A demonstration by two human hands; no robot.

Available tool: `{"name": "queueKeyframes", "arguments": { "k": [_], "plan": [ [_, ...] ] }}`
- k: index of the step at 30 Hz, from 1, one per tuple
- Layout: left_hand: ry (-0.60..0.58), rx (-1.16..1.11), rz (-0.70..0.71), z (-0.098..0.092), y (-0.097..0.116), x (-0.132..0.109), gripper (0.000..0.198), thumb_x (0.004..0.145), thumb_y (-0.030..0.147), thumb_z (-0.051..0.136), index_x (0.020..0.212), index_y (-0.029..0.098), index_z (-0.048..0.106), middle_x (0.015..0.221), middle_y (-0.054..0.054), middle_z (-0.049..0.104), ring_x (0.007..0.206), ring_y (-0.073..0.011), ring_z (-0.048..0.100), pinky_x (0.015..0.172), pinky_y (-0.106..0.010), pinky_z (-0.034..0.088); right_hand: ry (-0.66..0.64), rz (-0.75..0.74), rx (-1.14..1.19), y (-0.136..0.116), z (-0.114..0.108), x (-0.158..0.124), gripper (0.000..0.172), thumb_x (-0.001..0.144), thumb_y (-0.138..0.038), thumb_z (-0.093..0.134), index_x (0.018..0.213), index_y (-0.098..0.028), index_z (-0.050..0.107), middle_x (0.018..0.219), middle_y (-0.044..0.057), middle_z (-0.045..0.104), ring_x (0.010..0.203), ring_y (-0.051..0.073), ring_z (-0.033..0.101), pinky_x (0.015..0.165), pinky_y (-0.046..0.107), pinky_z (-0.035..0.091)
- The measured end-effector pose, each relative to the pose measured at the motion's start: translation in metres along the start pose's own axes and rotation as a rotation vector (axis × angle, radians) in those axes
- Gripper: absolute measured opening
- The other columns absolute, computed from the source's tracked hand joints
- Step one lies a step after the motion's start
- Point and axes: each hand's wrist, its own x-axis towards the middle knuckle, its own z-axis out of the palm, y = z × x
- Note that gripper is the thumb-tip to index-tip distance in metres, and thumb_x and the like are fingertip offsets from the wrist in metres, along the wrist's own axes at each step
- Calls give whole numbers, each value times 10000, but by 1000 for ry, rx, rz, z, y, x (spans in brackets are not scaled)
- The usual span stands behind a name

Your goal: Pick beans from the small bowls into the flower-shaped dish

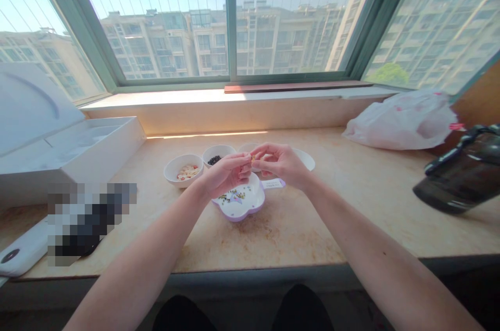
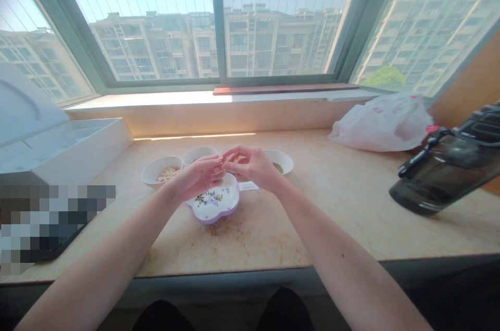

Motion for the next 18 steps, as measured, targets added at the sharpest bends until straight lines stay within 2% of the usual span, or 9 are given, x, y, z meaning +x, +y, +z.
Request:
{"name": "queueKeyframes", "arguments": {
  "k": [8, 11, 14, 18],
  "plan": [
    [68, 33, 33, 3, -3, 3, 267, 774, 278, 820, 821, 159, 586, 669, 59, 421, 574, -62, 394, 540, -200, 317, 83, -38, -136, 4, 1, 0, 375, 737, -502, 807, 892, -162, 771, 617, 4, 663, 536, 126, 573, 492, 240, 420],
    [118, 121, 72, 4, -2, 4, 271, 769, 304, 807, 802, 156, 583, 661, 52, 445, 568, -64, 403, 543, -203, 316, 92, -78, -219, 5, 0, 0, 351, 798, -505, 750, 907, -173, 774, 665, 16, 693, 556, 132, 586, 519, 251, 432],
    [199, 378, 117, 4, -2, 3, 255, 814, 361, 744, 774, 157, 596, 643, 32, 485, 562, -81, 420, 537, -216, 304, 182, -107, -323, 6, -6, 2, 332, 865, -498, 670, 930, -186, 762, 802, 45, 746, 601, 145, 614, 574, 270, 468],
    [337, 937, 207, -3, -1, 0, 162, 858, 312, 651, 798, 166, 691, 648, -10, 578, 591, -126, 487, 555, -245, 320, 381, -113, -558, 6, -22, 7, 312, 923, -446, 580, 934, -182, 747, 910, 71, 767, 660, 168, 648, 673, 297, 496]
  ]
}}
